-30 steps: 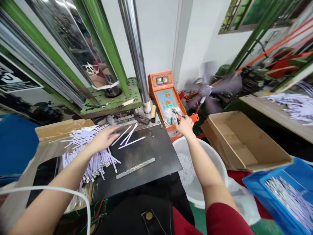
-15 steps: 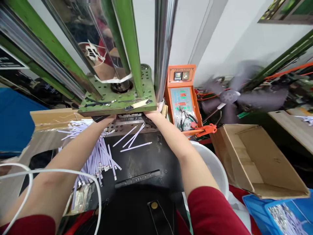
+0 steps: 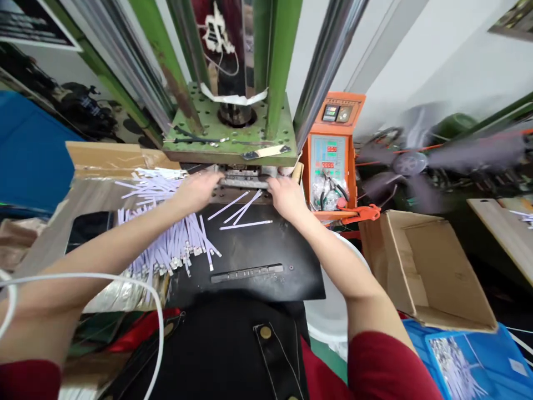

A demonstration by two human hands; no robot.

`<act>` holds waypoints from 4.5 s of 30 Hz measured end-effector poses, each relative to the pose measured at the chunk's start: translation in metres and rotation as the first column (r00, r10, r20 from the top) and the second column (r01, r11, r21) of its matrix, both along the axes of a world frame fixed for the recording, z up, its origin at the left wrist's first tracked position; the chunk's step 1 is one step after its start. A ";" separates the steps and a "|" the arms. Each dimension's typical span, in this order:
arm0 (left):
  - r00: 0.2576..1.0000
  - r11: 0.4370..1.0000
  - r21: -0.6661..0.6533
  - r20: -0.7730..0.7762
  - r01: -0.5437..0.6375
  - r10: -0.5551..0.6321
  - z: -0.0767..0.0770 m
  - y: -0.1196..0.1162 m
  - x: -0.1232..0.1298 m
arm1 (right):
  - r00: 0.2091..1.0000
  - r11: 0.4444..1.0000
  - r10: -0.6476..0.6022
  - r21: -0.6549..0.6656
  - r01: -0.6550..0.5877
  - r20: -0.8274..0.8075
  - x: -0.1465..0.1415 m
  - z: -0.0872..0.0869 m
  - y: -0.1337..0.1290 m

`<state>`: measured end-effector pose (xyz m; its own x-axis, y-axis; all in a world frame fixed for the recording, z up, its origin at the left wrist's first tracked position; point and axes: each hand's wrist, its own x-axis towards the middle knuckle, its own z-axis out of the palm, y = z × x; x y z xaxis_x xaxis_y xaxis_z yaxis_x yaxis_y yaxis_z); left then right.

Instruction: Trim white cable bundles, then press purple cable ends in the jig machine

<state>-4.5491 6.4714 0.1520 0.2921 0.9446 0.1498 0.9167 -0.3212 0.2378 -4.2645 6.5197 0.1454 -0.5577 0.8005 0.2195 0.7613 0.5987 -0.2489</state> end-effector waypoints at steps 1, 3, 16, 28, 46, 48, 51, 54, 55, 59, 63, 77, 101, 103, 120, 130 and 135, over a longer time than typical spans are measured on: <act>0.998 0.999 -0.008 -0.020 0.053 -0.053 0.001 -0.018 0.007 | 0.999 0.999 0.040 0.017 -0.039 -0.033 0.016 -0.002 -0.020; 0.982 0.983 -0.044 -0.064 0.176 -0.179 0.001 -0.053 0.025 | 0.984 0.993 0.121 0.032 -0.118 -0.129 0.049 -0.010 -0.058; 0.963 0.898 -0.350 -0.068 -0.266 0.259 0.011 -0.163 0.033 | 0.954 0.970 0.179 -0.121 -0.212 -0.239 0.010 -0.022 -0.140; 0.912 0.827 -0.488 0.136 -0.278 0.387 -0.010 -0.175 0.025 | 0.920 0.929 0.290 -0.310 -0.203 0.264 -0.116 0.009 -0.145; 0.884 0.937 -0.302 0.468 0.177 -0.016 -0.027 -0.088 0.114 | 0.842 0.954 -0.049 -0.276 -0.121 -0.538 0.051 -0.047 -0.134; 0.891 0.932 -0.302 0.453 0.199 -0.044 -0.027 -0.089 0.112 | 0.886 0.959 0.055 -0.223 -0.176 -0.461 0.050 -0.045 -0.134; 0.920 0.931 -0.291 0.379 0.218 -0.097 -0.025 -0.091 0.111 | 0.946 0.964 0.159 -0.161 -0.210 -0.283 0.051 -0.039 -0.132; 0.954 0.932 -0.283 0.256 0.226 -0.154 -0.021 -0.091 0.116 | 0.972 0.975 0.164 -0.124 -0.186 -0.168 0.047 -0.038 -0.132; 0.960 0.931 -0.283 0.224 0.231 -0.170 -0.020 -0.092 0.116 | 0.973 0.974 0.168 -0.124 -0.188 -0.158 0.045 -0.039 -0.132; 0.966 0.922 -0.304 0.173 0.239 -0.194 -0.014 -0.104 0.102 | 0.953 0.954 0.224 -0.153 -0.257 -0.205 0.030 -0.045 -0.139; 0.970 0.906 -0.360 0.179 0.223 -0.167 -0.009 -0.126 0.076 | 0.928 0.918 0.273 -0.219 -0.330 -0.253 0.018 -0.039 -0.142; 0.987 0.949 -0.303 0.156 0.088 -0.042 -0.008 -0.156 0.024 | 0.931 0.800 0.342 -0.560 -0.215 0.131 -0.114 0.016 -0.088; 0.975 0.996 -0.087 -0.216 0.028 -0.046 -0.005 -0.155 -0.149 | 0.850 0.838 0.357 -0.534 -0.108 0.388 -0.159 0.019 -0.103; 0.966 0.991 -0.119 -0.243 0.062 -0.090 -0.001 -0.154 -0.151 | 0.842 0.835 0.367 -0.539 -0.110 0.397 -0.162 0.020 -0.100; 0.907 1.000 -0.001 -0.420 -0.005 0.004 0.043 -0.171 -0.165 | 0.887 0.845 0.283 -0.532 -0.050 0.365 -0.165 0.017 -0.094; 0.679 0.888 -0.238 0.576 -0.393 0.455 0.037 -0.178 -0.108 | 0.890 0.856 0.276 -0.513 -0.055 0.364 -0.163 0.010 -0.092; 0.689 0.958 -0.171 0.666 -0.232 0.286 0.015 -0.167 -0.051 | 0.899 0.882 0.277 -0.462 -0.097 0.339 -0.159 0.008 -0.099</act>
<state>-4.5997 6.3048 0.1674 -0.1207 0.9826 0.1415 0.5430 -0.0540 0.8380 -4.4237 6.4203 0.1538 -0.6728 0.6352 -0.3792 0.7326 0.6433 -0.2222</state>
